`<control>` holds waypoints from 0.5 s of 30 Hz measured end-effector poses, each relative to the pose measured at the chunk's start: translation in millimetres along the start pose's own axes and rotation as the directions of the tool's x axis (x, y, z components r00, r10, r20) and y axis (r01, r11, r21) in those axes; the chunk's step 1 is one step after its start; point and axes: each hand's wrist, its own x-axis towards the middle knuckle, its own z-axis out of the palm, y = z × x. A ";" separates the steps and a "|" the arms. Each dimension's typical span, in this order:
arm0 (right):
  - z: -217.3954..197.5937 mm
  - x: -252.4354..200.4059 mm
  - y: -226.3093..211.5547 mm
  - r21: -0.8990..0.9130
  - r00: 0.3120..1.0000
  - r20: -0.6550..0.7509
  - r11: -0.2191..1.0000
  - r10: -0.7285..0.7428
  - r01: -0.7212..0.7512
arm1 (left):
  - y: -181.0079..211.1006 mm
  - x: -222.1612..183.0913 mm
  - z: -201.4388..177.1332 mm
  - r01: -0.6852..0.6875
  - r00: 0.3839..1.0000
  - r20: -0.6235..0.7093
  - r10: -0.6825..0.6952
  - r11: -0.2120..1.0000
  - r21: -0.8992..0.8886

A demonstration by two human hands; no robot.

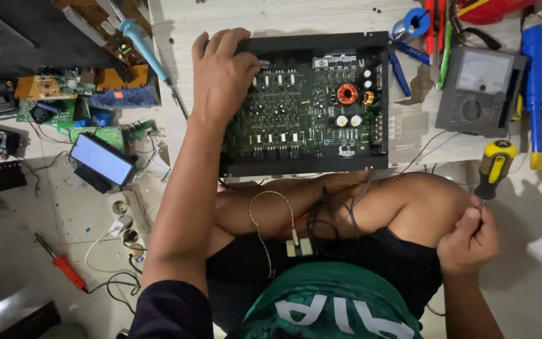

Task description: Assembling an electronic device by screwing a circuit board into a metal casing.

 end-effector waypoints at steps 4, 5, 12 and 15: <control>-2.0 0.9 -3.5 -0.055 1.000 0.012 0.998 -0.016 0.017 | -1.2 1.0 -4.8 0.024 0.999 0.034 -0.024 1.000 -0.005; -2.6 1.2 -3.1 -0.074 0.998 0.014 0.995 -0.069 0.070 | -2.5 0.3 -5.6 0.026 0.999 0.048 -0.025 1.000 -0.018; 0.8 -0.5 2.8 -0.058 0.999 -0.010 0.998 -0.039 0.038 | -4.6 0.0 -7.6 0.037 0.999 0.017 -0.036 0.998 -0.057; 2.1 1.7 3.7 -0.049 0.992 -0.022 0.991 -0.122 0.121 | -2.0 0.8 -8.2 0.001 1.000 -0.030 -0.001 1.000 -0.015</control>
